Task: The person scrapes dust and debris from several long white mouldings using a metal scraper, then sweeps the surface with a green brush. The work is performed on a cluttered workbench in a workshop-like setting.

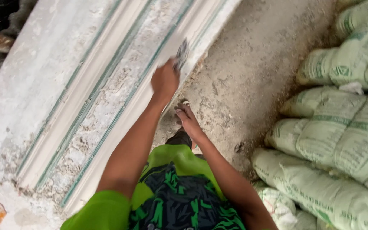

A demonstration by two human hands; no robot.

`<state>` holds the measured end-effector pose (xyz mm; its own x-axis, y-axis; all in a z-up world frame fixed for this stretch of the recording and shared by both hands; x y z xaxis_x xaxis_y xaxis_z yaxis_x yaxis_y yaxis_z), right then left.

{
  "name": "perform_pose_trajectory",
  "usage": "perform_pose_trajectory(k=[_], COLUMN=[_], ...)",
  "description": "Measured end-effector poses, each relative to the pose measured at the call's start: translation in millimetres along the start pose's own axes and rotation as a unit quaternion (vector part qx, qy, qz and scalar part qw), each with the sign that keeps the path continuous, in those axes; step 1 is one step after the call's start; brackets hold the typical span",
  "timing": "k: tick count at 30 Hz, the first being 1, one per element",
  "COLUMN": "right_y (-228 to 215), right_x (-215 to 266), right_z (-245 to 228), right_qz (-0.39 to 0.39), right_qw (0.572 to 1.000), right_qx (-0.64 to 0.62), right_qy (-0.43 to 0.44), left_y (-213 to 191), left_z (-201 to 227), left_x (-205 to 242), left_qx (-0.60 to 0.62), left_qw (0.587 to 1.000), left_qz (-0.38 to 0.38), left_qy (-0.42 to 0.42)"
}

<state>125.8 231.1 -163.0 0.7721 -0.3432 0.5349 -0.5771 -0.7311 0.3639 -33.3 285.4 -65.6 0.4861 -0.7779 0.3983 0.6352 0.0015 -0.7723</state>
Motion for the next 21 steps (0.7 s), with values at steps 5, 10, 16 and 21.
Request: perform_pose_trajectory(k=[5, 10, 16, 21], right_y=[-36, -57, -60, -56], right_x=[3, -2, -53, -57], right_z=[-35, -72, -82, -115], right_qz=[0.04, 0.06, 0.088, 0.02], right_qw=[0.999, 0.998, 0.993, 1.0], right_qx=[0.034, 0.017, -0.05, 0.022], right_qy=[0.008, 0.014, 0.068, 0.009], left_y=[3, -12, -13, -21], left_z=[30, -25, -92, -27], left_x=[-58, 24, 114, 46], left_qx=[-0.008, -0.017, -0.04, -0.092], left_qw=[0.998, 0.995, 0.996, 0.988], left_qz=[-0.015, -0.061, -0.051, -0.121], left_qy=[0.053, 0.073, 0.057, -0.023])
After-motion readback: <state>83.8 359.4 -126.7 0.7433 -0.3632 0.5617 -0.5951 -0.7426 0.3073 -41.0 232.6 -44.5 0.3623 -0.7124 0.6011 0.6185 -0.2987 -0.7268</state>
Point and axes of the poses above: each hand's wrist, its own x-axis away from the middle knuckle, its own y-axis out of the palm, z = x × y, the point moved 1 cm from there along -x, towards the middle knuckle, and after that the axes turned 10 degrees about -z, right-handed, at the moved point
